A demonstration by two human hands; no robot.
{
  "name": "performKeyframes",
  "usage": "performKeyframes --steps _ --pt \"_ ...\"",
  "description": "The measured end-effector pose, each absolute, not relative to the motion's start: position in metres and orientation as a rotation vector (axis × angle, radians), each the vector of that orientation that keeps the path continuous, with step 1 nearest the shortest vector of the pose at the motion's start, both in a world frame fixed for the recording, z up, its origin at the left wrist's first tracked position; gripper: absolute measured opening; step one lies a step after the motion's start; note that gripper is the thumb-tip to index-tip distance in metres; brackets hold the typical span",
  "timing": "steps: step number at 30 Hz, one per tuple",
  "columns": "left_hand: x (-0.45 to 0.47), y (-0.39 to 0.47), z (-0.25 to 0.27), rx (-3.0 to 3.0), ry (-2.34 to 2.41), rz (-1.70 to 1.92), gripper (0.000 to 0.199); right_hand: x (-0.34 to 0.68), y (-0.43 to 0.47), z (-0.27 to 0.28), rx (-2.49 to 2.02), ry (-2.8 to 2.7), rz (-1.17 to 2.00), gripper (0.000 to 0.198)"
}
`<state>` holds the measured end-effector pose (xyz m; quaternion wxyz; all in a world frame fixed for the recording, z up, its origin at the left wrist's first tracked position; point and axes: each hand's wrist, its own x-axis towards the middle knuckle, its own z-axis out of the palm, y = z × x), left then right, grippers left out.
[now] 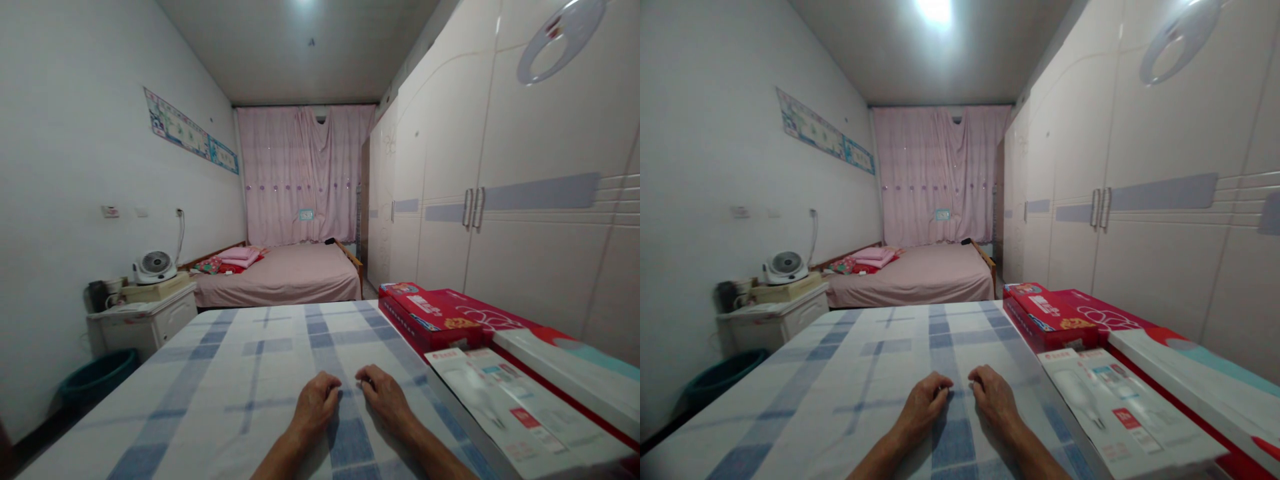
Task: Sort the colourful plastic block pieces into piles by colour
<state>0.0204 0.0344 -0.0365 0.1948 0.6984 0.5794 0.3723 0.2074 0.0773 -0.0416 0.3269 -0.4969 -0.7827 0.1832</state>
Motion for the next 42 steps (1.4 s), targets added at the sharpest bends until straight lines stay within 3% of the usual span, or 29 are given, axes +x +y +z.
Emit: performKeyframes --steps 42 --pt "0.0199 0.0316 -0.0322 1.970 1.607 1.017 0.025 0.2083 0.0762 -0.0424 -1.278 -2.070 0.470 0.023"
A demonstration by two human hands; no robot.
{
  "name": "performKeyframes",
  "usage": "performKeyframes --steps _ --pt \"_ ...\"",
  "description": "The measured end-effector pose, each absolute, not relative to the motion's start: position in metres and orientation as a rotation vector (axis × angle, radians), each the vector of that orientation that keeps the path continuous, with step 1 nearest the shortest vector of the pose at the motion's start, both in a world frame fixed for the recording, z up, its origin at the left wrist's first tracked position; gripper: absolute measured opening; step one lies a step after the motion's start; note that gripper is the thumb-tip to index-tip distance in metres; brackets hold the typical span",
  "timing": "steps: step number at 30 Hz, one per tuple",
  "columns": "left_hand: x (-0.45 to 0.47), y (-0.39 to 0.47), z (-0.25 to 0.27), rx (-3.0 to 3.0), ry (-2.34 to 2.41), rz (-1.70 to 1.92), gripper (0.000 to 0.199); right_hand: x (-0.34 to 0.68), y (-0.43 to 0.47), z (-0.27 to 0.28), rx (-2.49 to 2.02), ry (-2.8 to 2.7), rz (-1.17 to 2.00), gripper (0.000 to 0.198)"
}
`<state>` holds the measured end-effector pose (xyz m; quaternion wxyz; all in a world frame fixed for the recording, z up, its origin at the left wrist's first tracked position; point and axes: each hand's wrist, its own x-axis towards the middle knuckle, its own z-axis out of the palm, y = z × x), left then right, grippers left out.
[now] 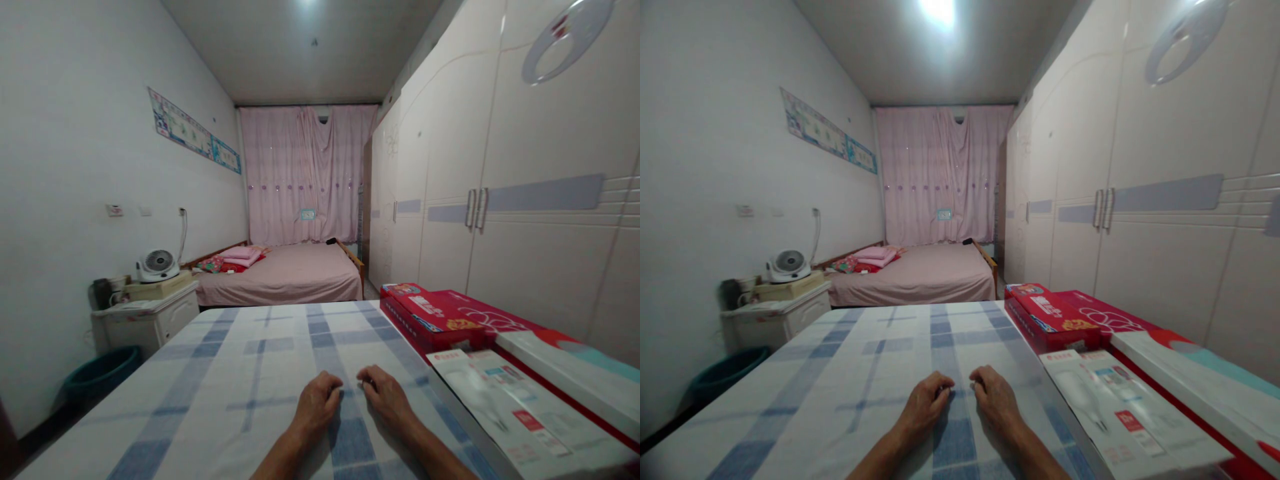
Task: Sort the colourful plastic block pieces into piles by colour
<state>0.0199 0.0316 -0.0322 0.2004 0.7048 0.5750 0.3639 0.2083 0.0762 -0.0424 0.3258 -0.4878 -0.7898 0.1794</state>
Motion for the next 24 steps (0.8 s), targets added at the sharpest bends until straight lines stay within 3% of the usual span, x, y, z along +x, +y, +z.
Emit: performKeyframes --steps 24 --pt "0.0198 0.0340 -0.0366 1.978 1.624 1.013 0.025 0.2085 0.0788 -0.0447 -1.277 -2.059 0.484 0.023"
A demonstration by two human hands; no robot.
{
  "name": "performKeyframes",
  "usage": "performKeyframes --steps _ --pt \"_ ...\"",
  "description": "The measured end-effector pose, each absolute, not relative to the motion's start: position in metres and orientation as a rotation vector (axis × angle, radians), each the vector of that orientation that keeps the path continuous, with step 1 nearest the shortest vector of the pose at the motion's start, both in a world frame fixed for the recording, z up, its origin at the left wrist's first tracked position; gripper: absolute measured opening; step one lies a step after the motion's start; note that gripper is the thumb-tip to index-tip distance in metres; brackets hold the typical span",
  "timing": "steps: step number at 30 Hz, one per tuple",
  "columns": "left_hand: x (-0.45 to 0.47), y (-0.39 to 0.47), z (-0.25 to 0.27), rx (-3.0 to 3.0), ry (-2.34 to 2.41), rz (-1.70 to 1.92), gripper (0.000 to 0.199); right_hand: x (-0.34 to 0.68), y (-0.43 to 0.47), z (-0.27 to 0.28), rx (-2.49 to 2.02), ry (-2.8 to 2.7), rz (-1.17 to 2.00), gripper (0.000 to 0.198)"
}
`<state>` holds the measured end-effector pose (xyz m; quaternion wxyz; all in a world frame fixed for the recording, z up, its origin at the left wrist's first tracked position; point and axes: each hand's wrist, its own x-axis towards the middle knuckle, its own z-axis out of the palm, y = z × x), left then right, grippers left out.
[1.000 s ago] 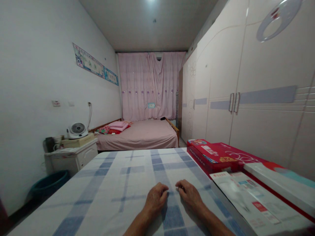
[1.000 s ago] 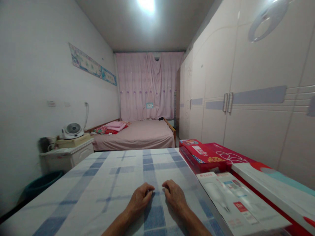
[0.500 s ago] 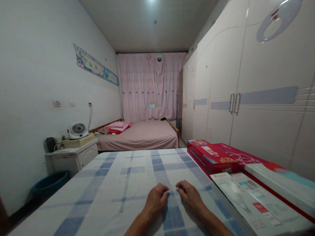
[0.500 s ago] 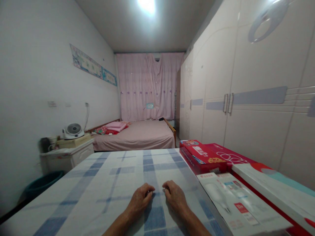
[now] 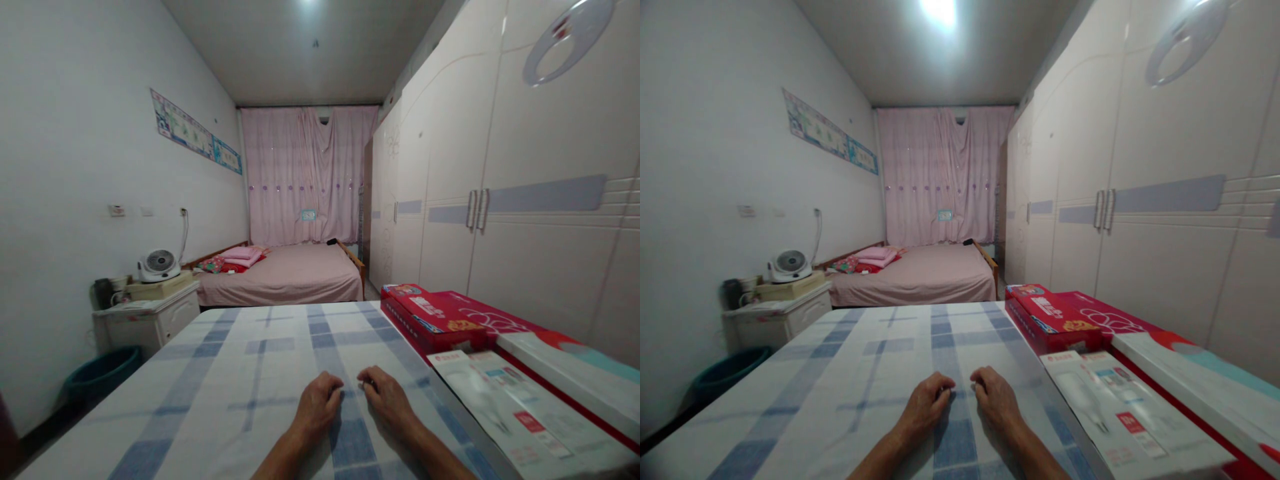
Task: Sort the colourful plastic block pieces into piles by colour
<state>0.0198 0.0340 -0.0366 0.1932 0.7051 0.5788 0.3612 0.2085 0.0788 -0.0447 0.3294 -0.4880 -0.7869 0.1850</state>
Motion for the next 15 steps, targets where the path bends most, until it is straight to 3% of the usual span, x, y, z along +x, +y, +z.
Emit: performKeyframes --steps 15 --pt "0.0211 0.0320 -0.0344 1.982 1.626 1.014 0.023 0.2090 0.0783 -0.0439 -1.291 -2.068 0.472 0.023"
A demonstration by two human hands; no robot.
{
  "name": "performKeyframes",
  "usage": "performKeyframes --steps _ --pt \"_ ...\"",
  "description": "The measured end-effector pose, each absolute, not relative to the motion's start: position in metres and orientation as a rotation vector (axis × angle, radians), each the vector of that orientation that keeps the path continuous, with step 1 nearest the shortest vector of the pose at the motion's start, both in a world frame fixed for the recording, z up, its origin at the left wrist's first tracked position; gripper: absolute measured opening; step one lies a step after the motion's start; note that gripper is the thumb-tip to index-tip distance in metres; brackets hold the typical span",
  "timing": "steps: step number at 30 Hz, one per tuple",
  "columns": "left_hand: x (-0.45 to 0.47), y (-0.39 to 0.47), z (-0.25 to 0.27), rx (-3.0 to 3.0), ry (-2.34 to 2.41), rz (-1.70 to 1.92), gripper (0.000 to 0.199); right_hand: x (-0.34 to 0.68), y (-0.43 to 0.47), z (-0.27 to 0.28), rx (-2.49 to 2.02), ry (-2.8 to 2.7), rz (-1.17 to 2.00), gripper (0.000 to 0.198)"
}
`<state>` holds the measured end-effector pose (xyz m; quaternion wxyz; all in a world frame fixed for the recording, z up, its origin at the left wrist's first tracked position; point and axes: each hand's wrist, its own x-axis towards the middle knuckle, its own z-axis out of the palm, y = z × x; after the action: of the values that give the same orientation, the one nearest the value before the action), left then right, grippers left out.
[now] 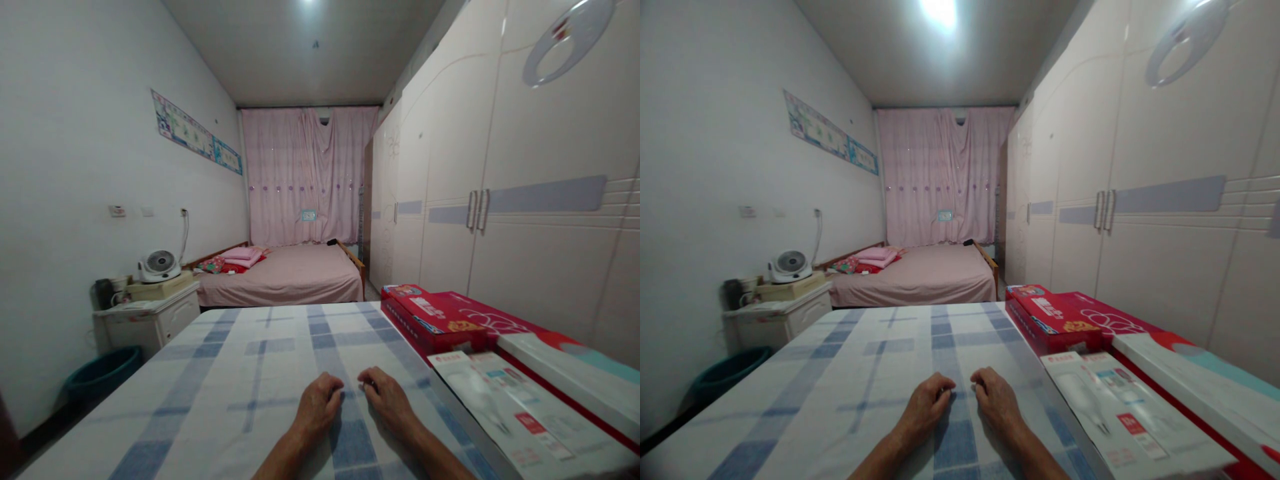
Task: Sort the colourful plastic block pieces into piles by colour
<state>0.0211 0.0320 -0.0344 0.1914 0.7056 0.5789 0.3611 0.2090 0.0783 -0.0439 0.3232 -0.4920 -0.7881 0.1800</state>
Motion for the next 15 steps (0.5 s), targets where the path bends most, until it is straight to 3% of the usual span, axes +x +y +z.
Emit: performKeyframes --steps 15 --pt "0.0201 0.0339 -0.0370 1.983 1.609 1.030 0.025 0.2091 0.0726 -0.0392 -1.308 -2.048 0.513 0.025"
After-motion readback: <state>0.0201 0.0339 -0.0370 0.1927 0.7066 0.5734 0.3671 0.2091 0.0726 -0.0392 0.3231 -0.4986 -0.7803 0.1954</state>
